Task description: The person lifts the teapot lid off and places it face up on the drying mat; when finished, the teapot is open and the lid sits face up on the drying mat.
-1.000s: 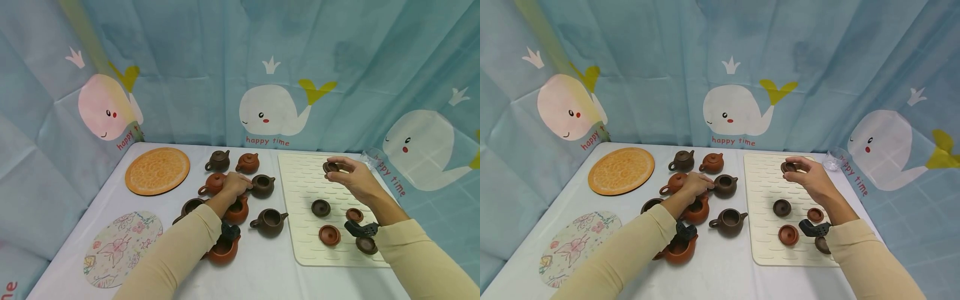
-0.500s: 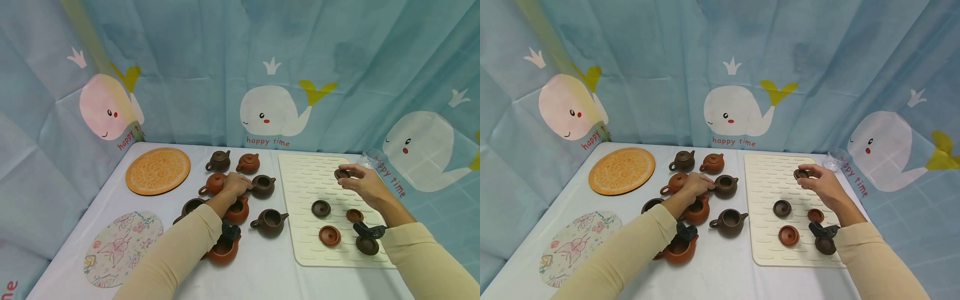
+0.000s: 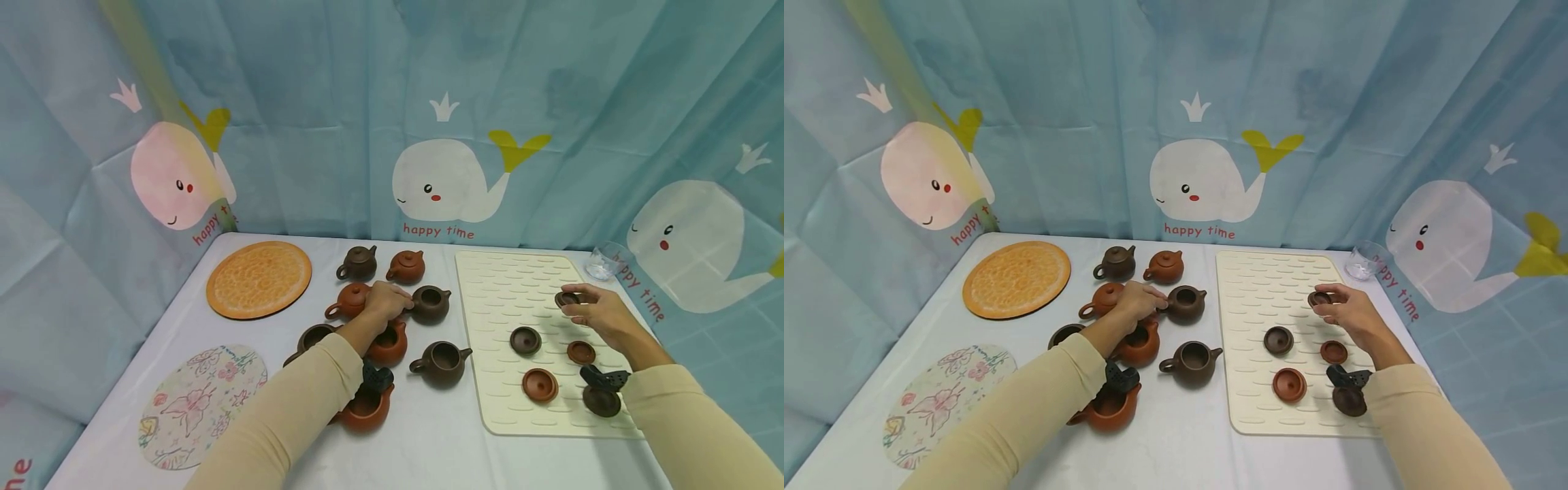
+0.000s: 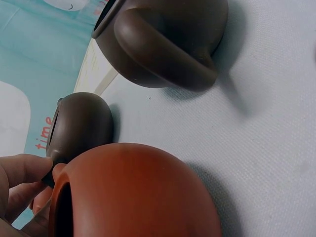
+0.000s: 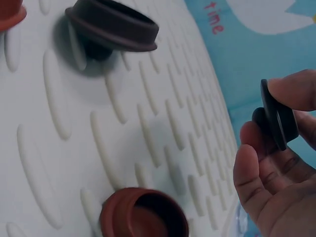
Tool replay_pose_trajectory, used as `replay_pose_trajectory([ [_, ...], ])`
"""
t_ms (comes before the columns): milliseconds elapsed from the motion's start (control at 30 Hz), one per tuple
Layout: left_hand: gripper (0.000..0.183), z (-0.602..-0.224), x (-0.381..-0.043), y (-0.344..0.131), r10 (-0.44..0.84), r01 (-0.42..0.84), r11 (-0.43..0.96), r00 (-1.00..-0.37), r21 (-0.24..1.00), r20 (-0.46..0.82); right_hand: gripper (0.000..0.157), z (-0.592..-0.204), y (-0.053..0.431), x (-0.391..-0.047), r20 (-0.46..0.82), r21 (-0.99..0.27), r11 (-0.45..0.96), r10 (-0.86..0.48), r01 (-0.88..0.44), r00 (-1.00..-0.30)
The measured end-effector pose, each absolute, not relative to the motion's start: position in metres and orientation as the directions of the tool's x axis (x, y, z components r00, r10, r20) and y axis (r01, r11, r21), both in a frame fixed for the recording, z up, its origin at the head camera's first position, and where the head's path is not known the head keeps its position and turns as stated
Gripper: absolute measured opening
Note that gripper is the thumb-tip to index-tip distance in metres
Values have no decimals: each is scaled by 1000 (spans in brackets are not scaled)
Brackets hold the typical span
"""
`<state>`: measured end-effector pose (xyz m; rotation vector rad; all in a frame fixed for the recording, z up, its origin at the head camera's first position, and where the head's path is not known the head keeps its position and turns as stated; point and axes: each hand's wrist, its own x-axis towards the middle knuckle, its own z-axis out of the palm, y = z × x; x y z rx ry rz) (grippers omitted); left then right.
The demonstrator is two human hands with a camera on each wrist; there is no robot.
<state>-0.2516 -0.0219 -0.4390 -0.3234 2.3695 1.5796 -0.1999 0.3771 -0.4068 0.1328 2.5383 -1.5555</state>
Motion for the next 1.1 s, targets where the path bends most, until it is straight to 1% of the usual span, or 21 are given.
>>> replay_pose_trajectory([
  [167,6,-440,-252,-22,-37,-322,394,-941,861,-336,64,-416,382,-200,-214,-852,490,-4,185,-977],
  [367,7,-438,-251,-21,-32,-332,369,-938,868,-346,61,-425,387,-201,-236,-828,528,-19,191,-971],
  [600,5,-439,-252,-22,-37,-330,398,-938,856,-345,57,-432,387,-200,-265,-789,579,-21,205,-964],
  [767,5,-439,-252,-22,-41,-326,406,-940,854,-339,56,-435,385,-201,-260,-769,610,-25,191,-965],
  [933,5,-440,-251,-23,-42,-326,381,-941,865,-337,54,-438,383,-202,-237,-712,683,-12,165,-971],
  [1100,4,-440,-251,-22,-43,-320,409,-942,855,-332,52,-442,381,-203,-230,-655,739,5,159,-973],
])
